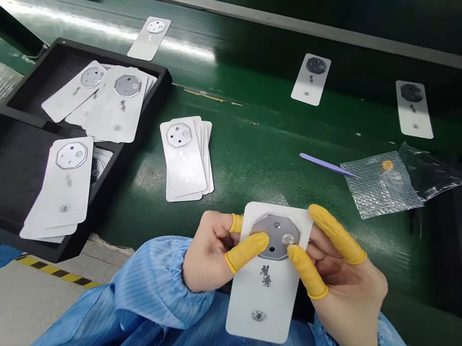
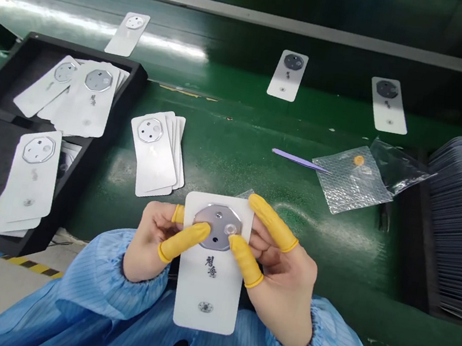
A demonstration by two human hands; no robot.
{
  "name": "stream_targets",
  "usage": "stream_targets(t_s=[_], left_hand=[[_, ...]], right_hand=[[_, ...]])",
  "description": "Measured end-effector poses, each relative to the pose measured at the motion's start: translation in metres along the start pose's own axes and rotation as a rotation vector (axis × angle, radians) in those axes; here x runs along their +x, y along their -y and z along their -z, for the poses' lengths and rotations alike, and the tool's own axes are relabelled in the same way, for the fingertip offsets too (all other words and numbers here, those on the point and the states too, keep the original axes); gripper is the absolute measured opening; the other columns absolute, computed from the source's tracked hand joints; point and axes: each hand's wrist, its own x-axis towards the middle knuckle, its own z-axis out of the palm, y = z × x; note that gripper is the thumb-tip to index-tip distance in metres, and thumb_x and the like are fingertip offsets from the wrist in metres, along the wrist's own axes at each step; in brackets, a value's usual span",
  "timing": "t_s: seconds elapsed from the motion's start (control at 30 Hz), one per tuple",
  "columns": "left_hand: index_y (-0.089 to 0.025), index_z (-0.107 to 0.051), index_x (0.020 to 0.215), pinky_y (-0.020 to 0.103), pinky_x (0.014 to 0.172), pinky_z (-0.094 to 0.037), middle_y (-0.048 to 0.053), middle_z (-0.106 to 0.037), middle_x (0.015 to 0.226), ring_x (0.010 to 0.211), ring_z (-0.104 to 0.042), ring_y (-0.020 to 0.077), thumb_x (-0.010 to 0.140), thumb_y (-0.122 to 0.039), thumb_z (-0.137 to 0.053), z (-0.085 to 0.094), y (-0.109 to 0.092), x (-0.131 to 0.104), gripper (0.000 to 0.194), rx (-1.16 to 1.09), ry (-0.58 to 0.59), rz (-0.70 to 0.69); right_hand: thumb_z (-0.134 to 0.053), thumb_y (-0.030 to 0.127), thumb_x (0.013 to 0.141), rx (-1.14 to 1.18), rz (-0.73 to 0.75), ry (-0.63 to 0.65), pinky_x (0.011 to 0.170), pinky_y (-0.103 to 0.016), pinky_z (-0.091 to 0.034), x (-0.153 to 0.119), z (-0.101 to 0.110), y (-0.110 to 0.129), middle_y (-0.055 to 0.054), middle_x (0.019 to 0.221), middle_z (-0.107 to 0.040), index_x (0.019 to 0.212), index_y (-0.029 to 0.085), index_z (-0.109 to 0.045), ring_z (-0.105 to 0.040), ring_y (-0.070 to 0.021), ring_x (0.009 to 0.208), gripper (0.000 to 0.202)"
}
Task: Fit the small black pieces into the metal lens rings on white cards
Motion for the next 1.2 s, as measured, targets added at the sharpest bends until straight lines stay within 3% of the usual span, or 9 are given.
stream_targets(t_s=[0.17, 0.27, 0.43, 0.57, 0.7, 0.9, 1.07, 1.13, 1.2], left_hand=[[-0.011, -0.069, 0.07, 0.025, 0.052, -0.051, 0.005, -0.068, 0.06, 0.052, -0.062, 0.0148, 0.075, -0.039, -0.073, -0.001, -0.014, 0.01, 0.029, -0.213, 0.08, 0.221], [-0.012, -0.067, 0.065, 0.02, 0.045, -0.047, 0.003, -0.067, 0.056, 0.046, -0.059, 0.0115, 0.072, -0.041, -0.075, -0.001, -0.025, 0.009, 0.031, -0.287, 0.068, 0.279], [-0.017, -0.07, 0.066, 0.02, 0.041, -0.046, 0.002, -0.069, 0.06, 0.046, -0.059, 0.0113, 0.07, -0.045, -0.076, -0.002, -0.036, -0.005, 0.029, -0.256, 0.069, 0.173], [-0.018, -0.072, 0.068, 0.022, 0.04, -0.045, 0.001, -0.069, 0.06, 0.048, -0.059, 0.0126, 0.074, -0.045, -0.073, -0.003, -0.039, -0.013, 0.027, -0.141, 0.055, 0.036], [-0.017, -0.071, 0.068, 0.022, 0.041, -0.044, 0.001, -0.066, 0.06, 0.048, -0.058, 0.0126, 0.077, -0.041, -0.071, -0.004, -0.038, -0.014, 0.026, -0.121, 0.052, 0.0], [-0.016, -0.072, 0.073, 0.024, 0.045, -0.048, 0.003, -0.067, 0.062, 0.051, -0.061, 0.0145, 0.082, -0.037, -0.065, -0.005, -0.043, -0.014, 0.024, -0.094, 0.11, 0.006], [-0.015, -0.075, 0.079, 0.026, 0.052, -0.054, 0.004, -0.071, 0.066, 0.059, -0.066, 0.0182, 0.074, -0.026, -0.074, -0.008, -0.044, -0.011, 0.012, 0.031, 0.088, 0.004], [-0.015, -0.075, 0.076, 0.026, 0.051, -0.055, 0.005, -0.072, 0.067, 0.058, -0.067, 0.0194, 0.072, -0.027, -0.076, -0.004, -0.039, -0.008, 0.013, 0.072, 0.035, 0.022], [-0.014, -0.074, 0.072, 0.026, 0.049, -0.054, 0.006, -0.073, 0.065, 0.055, -0.067, 0.0199, 0.067, -0.03, -0.079, 0.007, -0.034, -0.001, 0.017, 0.125, -0.11, 0.054]], right_hand=[[-0.059, 0.026, 0.089, 0.096, -0.161, 0.197, 0.07, -0.034, -0.066, 0.011, 0.003, 0.007, -0.006, 0.12, -0.066, 0.136, 0.03, -0.041, -0.07, -0.0222, 0.098, 0.05], [-0.056, 0.034, 0.091, 0.128, -0.215, 0.269, 0.071, -0.035, -0.065, 0.015, 0.003, 0.014, -0.006, 0.122, -0.065, 0.138, 0.031, -0.035, -0.068, -0.0236, 0.101, 0.052], [-0.061, 0.034, 0.088, 0.08, -0.169, 0.227, 0.07, -0.036, -0.065, 0.009, 0.001, 0.029, -0.006, 0.114, -0.069, 0.137, 0.032, -0.038, -0.07, -0.0245, 0.095, 0.054], [-0.062, 0.034, 0.087, 0.077, -0.119, 0.174, 0.056, -0.032, -0.063, 0.003, -0.001, 0.038, -0.006, 0.109, -0.07, 0.137, 0.033, -0.041, -0.073, -0.0211, 0.074, 0.054], [-0.064, 0.031, 0.086, 0.105, -0.091, 0.133, 0.047, -0.03, -0.06, 0.003, -0.002, 0.041, -0.004, 0.106, -0.072, 0.134, 0.035, -0.045, -0.07, -0.0183, 0.062, 0.051], [-0.063, 0.023, 0.087, 0.145, -0.099, 0.127, 0.058, -0.031, -0.062, 0.006, -0.001, 0.042, -0.004, 0.11, -0.071, 0.133, 0.034, -0.047, -0.071, -0.0194, 0.074, 0.051], [-0.061, 0.014, 0.087, 0.195, -0.094, 0.137, 0.073, -0.029, -0.062, 0.002, -0.006, 0.034, -0.002, 0.11, -0.07, 0.132, 0.034, -0.048, -0.071, -0.0175, 0.088, 0.051], [-0.059, 0.017, 0.088, 0.187, -0.067, 0.249, 0.077, -0.032, -0.062, 0.011, -0.008, 0.02, -0.003, 0.115, -0.068, 0.136, 0.033, -0.043, -0.07, -0.018, 0.094, 0.053], [-0.057, 0.023, 0.089, 0.045, -0.036, 0.351, 0.08, -0.036, -0.061, 0.041, 0.0, -0.001, -0.007, 0.123, -0.063, 0.141, 0.031, -0.035, -0.068, -0.0193, 0.099, 0.057]])
